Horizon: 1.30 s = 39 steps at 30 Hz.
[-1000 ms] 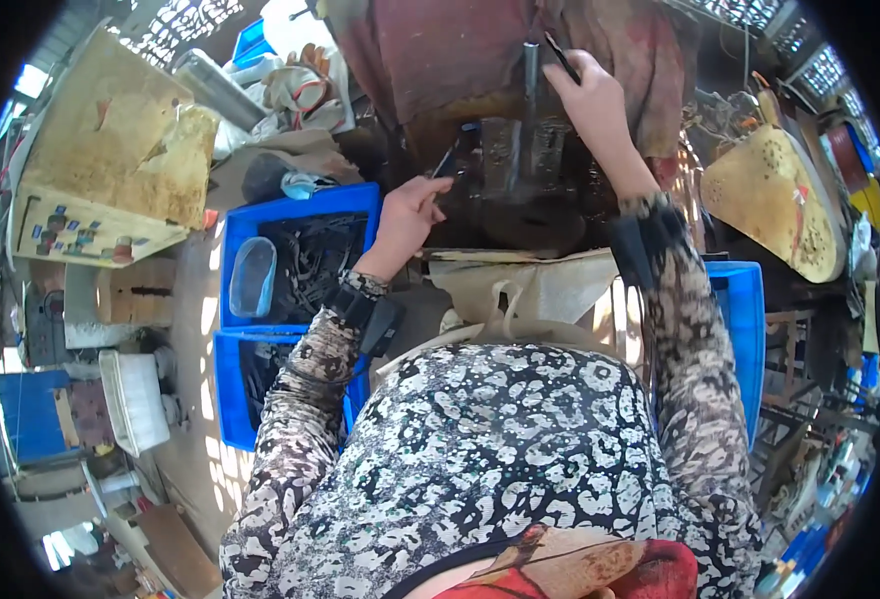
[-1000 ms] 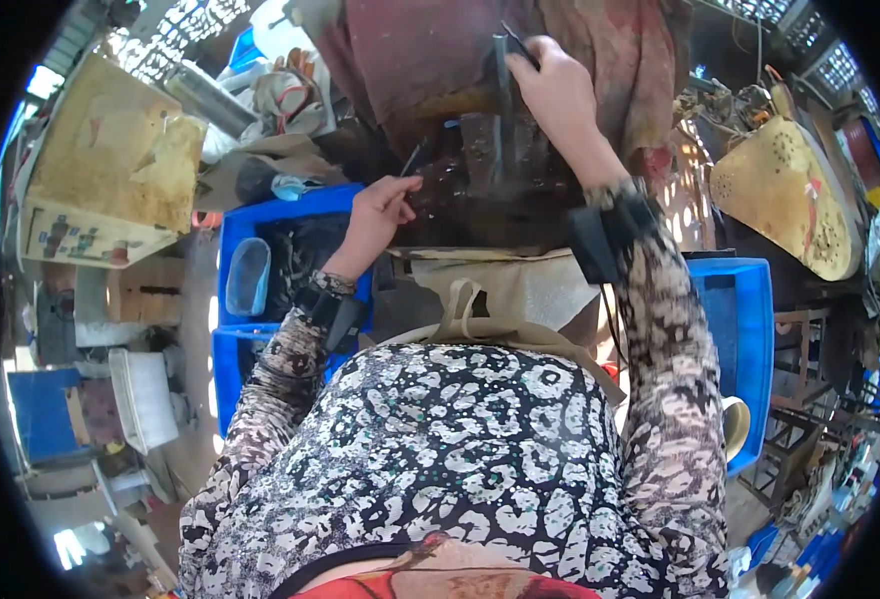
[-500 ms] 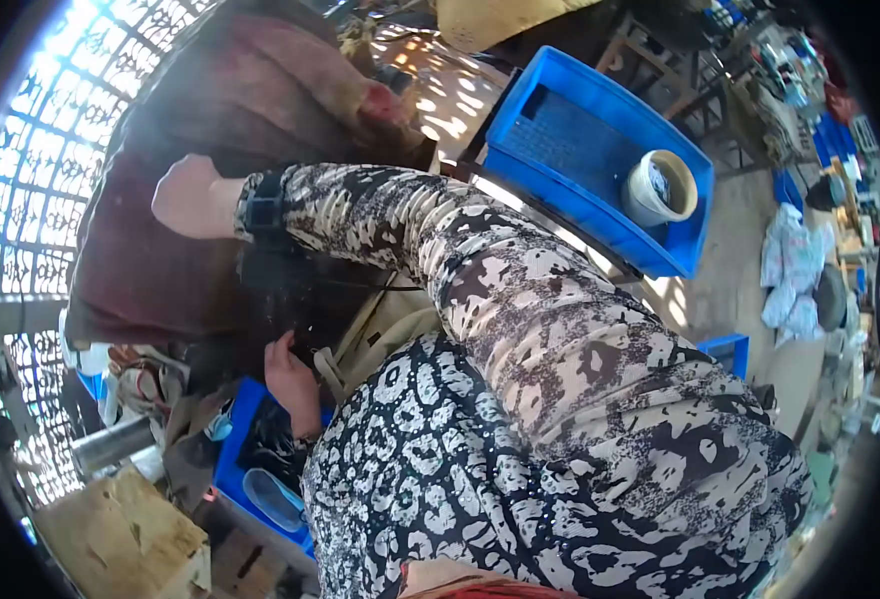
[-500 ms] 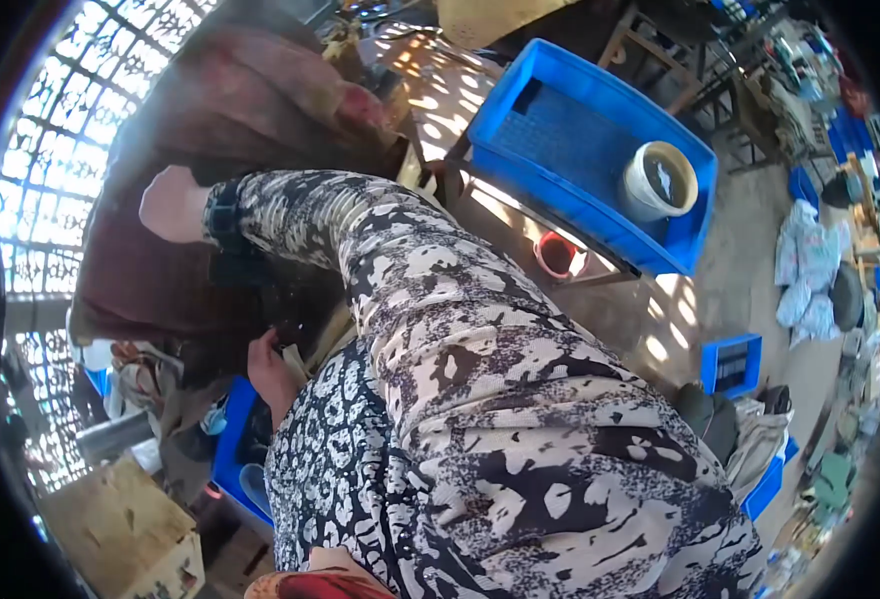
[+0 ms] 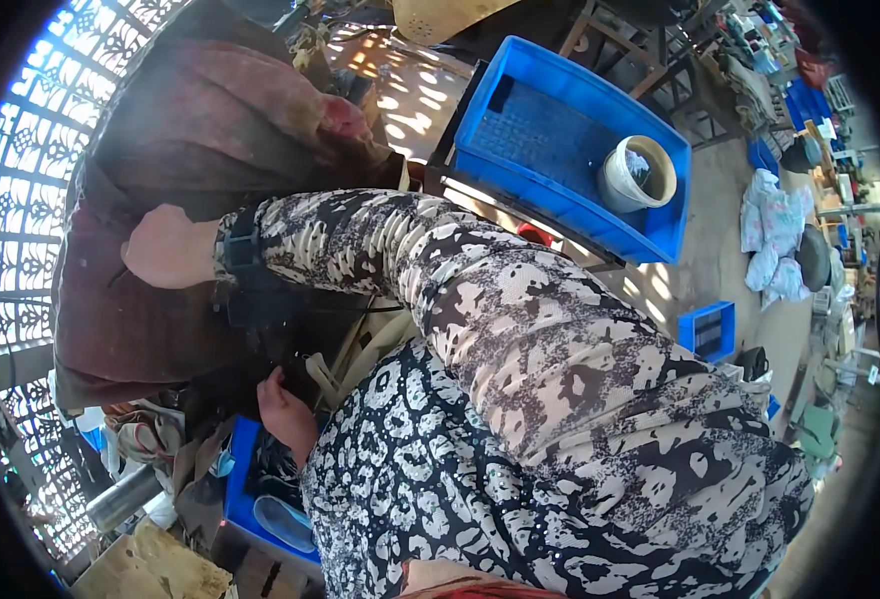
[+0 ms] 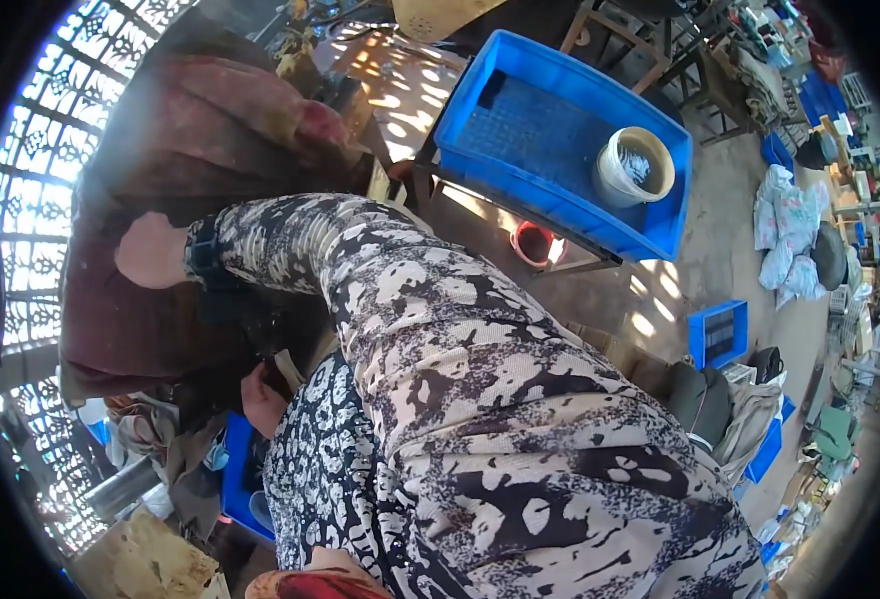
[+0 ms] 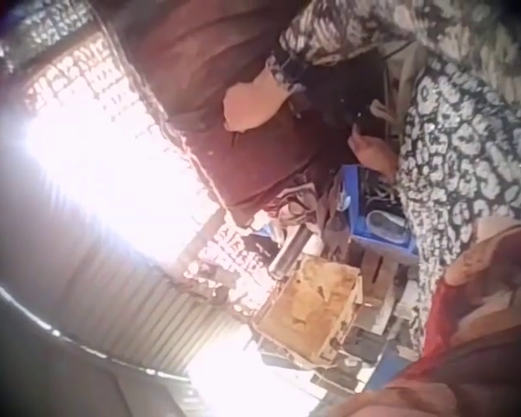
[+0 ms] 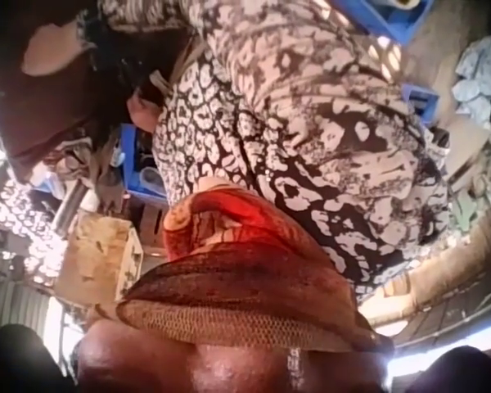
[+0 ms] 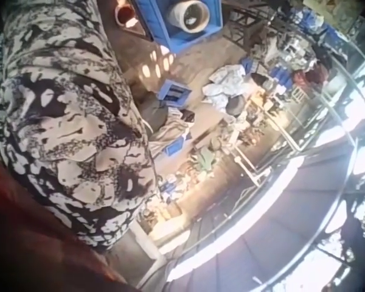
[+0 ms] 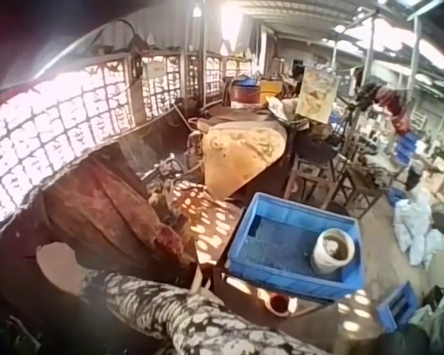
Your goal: Grinding small metal components using an industrial bench grinder.
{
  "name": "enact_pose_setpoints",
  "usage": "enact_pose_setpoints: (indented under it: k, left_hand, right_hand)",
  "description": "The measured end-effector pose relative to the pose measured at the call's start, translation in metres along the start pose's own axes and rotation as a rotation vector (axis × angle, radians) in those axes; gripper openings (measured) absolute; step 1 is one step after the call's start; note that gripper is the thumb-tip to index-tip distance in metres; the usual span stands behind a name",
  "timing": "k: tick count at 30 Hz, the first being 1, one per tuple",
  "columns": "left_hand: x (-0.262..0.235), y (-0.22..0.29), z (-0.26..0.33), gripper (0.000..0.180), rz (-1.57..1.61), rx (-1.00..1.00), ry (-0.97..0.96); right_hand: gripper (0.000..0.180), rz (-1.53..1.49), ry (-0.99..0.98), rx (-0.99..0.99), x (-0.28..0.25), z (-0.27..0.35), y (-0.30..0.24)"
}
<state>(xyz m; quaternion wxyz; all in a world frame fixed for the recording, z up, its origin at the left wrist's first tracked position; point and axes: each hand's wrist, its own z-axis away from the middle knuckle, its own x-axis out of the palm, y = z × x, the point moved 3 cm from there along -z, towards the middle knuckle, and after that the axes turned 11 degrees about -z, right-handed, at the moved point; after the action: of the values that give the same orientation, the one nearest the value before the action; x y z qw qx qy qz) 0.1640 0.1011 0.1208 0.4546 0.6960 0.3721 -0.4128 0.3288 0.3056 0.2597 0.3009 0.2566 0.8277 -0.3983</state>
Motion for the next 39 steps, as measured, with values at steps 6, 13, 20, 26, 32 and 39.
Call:
enact_pose_setpoints:
  k: [6,13,20,26,32,39]
  left_hand:
    - [0.002,0.003,0.000,0.028,-0.037,-0.036,-0.008]
    - [0.003,0.006,0.002,0.030,-0.092,-0.048,-0.010]
    - [0.006,-0.002,0.003,0.031,-0.096,-0.065,-0.015]
    - [0.005,-0.010,0.003,0.030,-0.120,-0.084,0.018]
    - [0.003,0.001,-0.008,0.026,-0.228,-0.012,0.097]
    - [0.013,0.004,-0.009,0.024,-0.150,-0.227,0.044]
  right_hand:
    - [0.020,-0.023,-0.008,-0.045,-0.001,0.002,0.002]
    - [0.018,-0.053,0.041,-0.028,0.005,0.001,0.006]
    - [0.018,-0.086,0.029,0.005,0.002,0.003,0.004]
    - [0.016,-0.081,0.077,0.004,0.012,-0.006,0.000]
    - [0.024,0.033,0.010,-0.071,0.019,-0.010,0.012]
    - [0.025,0.095,-0.013,-0.044,0.018,-0.012,0.027]
